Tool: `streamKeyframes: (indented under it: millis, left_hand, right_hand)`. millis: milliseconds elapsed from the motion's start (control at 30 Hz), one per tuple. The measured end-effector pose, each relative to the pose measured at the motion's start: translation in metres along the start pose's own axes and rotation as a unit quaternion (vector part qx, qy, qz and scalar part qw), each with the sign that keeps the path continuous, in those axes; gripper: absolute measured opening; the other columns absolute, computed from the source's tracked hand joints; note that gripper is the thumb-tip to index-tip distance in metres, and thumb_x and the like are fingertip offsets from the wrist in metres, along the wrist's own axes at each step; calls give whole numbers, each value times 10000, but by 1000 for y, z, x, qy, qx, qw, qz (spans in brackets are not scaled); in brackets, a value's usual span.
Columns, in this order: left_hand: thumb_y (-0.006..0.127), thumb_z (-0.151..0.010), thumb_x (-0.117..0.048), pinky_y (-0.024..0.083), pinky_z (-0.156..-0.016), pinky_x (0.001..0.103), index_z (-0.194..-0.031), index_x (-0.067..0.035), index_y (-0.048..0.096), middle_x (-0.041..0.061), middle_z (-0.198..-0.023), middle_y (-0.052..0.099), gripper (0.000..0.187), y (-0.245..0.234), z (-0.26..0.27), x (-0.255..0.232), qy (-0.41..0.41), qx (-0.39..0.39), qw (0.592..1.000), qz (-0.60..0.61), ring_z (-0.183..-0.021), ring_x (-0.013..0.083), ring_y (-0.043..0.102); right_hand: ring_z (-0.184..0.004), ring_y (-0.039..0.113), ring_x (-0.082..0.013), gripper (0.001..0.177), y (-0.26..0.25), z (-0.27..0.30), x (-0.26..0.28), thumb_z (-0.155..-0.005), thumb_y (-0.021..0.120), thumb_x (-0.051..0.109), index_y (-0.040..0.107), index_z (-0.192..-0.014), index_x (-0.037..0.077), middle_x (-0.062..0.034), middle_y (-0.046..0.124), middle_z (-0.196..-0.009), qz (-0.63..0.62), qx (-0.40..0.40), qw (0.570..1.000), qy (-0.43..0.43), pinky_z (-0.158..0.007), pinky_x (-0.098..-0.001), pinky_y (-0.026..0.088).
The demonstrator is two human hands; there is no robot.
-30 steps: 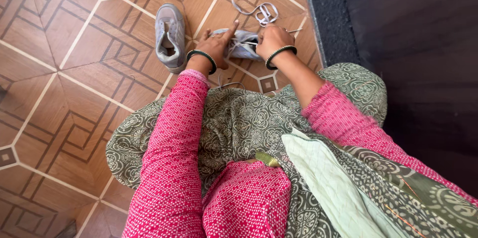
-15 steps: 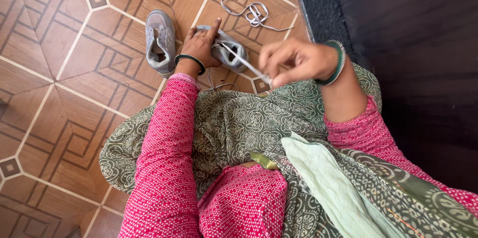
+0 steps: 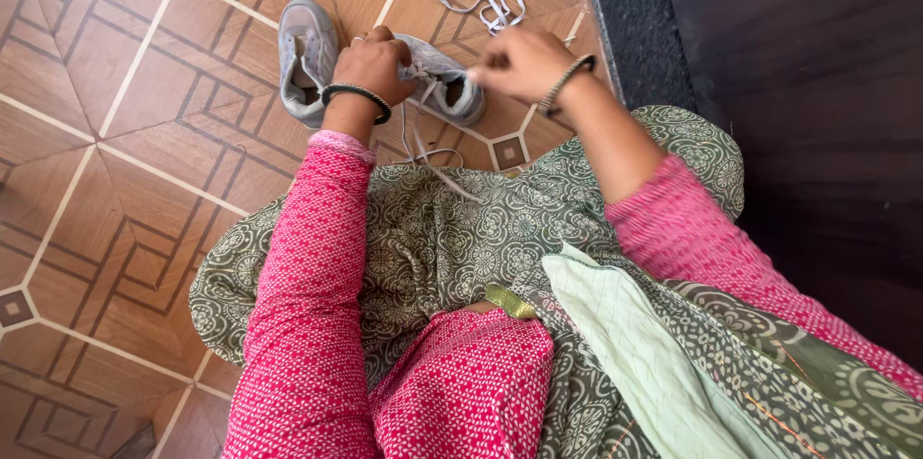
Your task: The person unlaces a dark shoe and a light shoe, then relaces both shoes with their respective laces. The person threads the laces through the eyelets and ties them.
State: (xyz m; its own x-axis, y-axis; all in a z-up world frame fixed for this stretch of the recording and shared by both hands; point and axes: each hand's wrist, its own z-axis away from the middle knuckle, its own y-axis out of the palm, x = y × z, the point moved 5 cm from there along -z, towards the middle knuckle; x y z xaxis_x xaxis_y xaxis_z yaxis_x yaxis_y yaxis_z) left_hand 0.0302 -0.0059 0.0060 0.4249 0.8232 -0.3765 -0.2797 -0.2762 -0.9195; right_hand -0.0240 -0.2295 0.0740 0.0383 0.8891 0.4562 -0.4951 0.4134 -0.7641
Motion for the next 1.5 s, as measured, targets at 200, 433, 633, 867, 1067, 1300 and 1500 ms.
streamKeyframes:
  millis: [200, 433, 633, 867, 1067, 1300, 1500]
  left_hand:
    - [758, -825, -406, 501, -908, 523, -945, -162, 796, 135, -1134, 677, 275, 7, -2, -13, -9, 6, 999, -36, -1097, 354, 645]
    - [658, -828, -335, 473, -920, 550, -1008, -157, 770, 110, -1125, 707, 277, -3, -9, 0, -41, 65, 997, 9, -1111, 345, 638]
    - [664, -817, -351, 446, -958, 570, -982, -205, 787, 66, -1128, 731, 253, -17, -8, 7, -99, 120, 988, -11, -1125, 319, 649]
    - [716, -875, -321, 556, -831, 403, -991, -128, 769, 160, -941, 767, 232, -11, -12, 19, -125, 27, 981, 148, -892, 313, 730]
    - [705, -894, -159, 553, -705, 290, -1130, -75, 650, 89, -815, 759, 257, -27, -1, 28, -135, 43, 926, 349, -738, 141, 742]
    - [672, -991, -126, 496, -619, 221, -1074, -49, 710, -26, -819, 670, 119, -69, 3, 23, -51, -36, 859, 508, -688, 54, 603]
    - [634, -1050, -101, 473, -636, 221, -1053, -44, 732, -28, -878, 698, 114, -99, 3, 25, 17, -142, 829, 540, -755, 36, 605]
  right_hand:
    - [-954, 698, -319, 401, 42, -36, 27, -746, 789, 311, 753, -1083, 95, -121, 728, -1052, 90, -225, 934, -263, -830, -438, 570]
    - [-815, 701, -337, 161, 55, -54, 18, -900, 752, 267, 764, -1022, 162, -85, 701, -937, 84, -261, 951, -144, -719, -483, 559]
    - [-764, 697, -363, 51, 62, -51, 19, -879, 719, 172, 714, -887, 122, -122, 674, -902, 91, -306, 942, -106, -661, -491, 563]
    - [-837, 695, -351, 191, 48, -46, 31, -817, 781, 182, 741, -997, 131, -129, 684, -973, 30, -277, 959, -56, -722, -471, 568]
    - [-1048, 669, -263, 365, 42, -43, 50, -780, 814, 114, 761, -1132, 191, -48, 676, -1170, 36, -256, 950, -173, -924, -417, 548]
    - [-1374, 399, -362, 255, 62, -27, 75, -835, 730, 137, 820, -980, 327, -59, 511, -1462, 127, -199, 923, -305, -1116, -643, 264]
    - [-1555, 160, -352, 239, 77, -34, 69, -847, 655, 209, 778, -1001, 344, 35, 424, -1584, 265, -94, 922, -266, -1130, -761, -50]
